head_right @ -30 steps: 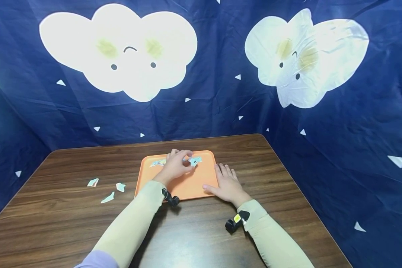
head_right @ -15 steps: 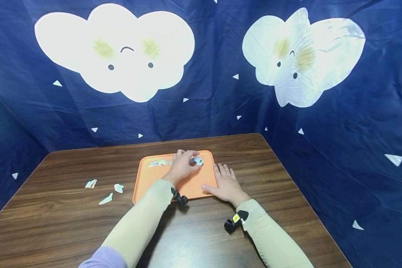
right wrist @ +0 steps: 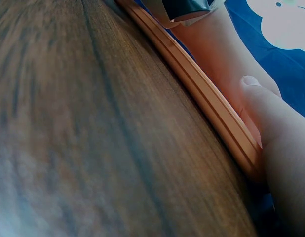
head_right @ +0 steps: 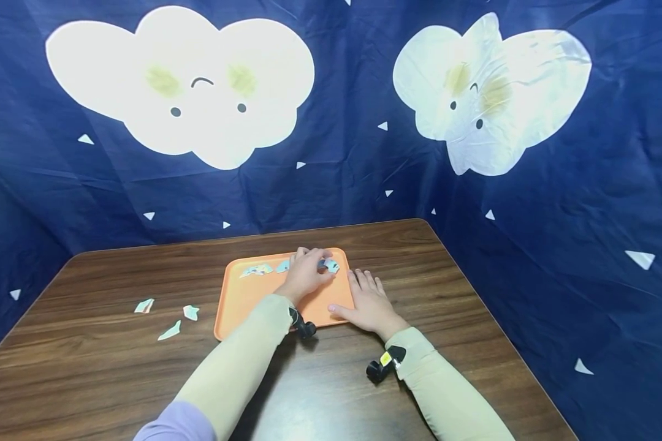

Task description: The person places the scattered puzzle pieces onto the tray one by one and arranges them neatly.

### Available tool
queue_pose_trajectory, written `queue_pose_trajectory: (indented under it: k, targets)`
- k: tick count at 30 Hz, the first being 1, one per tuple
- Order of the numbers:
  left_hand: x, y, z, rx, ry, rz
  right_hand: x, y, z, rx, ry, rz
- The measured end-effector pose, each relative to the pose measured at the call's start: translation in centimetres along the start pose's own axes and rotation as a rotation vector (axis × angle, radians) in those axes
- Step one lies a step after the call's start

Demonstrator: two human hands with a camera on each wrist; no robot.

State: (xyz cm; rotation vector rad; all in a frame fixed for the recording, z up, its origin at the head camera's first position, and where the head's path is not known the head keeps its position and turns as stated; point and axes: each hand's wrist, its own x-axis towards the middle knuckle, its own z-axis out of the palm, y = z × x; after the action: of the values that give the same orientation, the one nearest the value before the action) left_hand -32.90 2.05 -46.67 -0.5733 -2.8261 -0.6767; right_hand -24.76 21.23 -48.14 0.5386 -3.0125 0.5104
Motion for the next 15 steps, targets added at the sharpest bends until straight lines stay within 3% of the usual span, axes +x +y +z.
queue_pose_trajectory:
  k: [6, 15]
  targets:
    - [0.31, -0.02, 0.40, 0.039, -0.010, 0.013, 0.04, -0.15, -0.09, 0.003, -0.016, 0.006]
    - [0.83, 0.24, 0.53, -0.011, -0.047, 0.014, 0.03, 0.05, -0.18, -0.006, -0.022, 0.012]
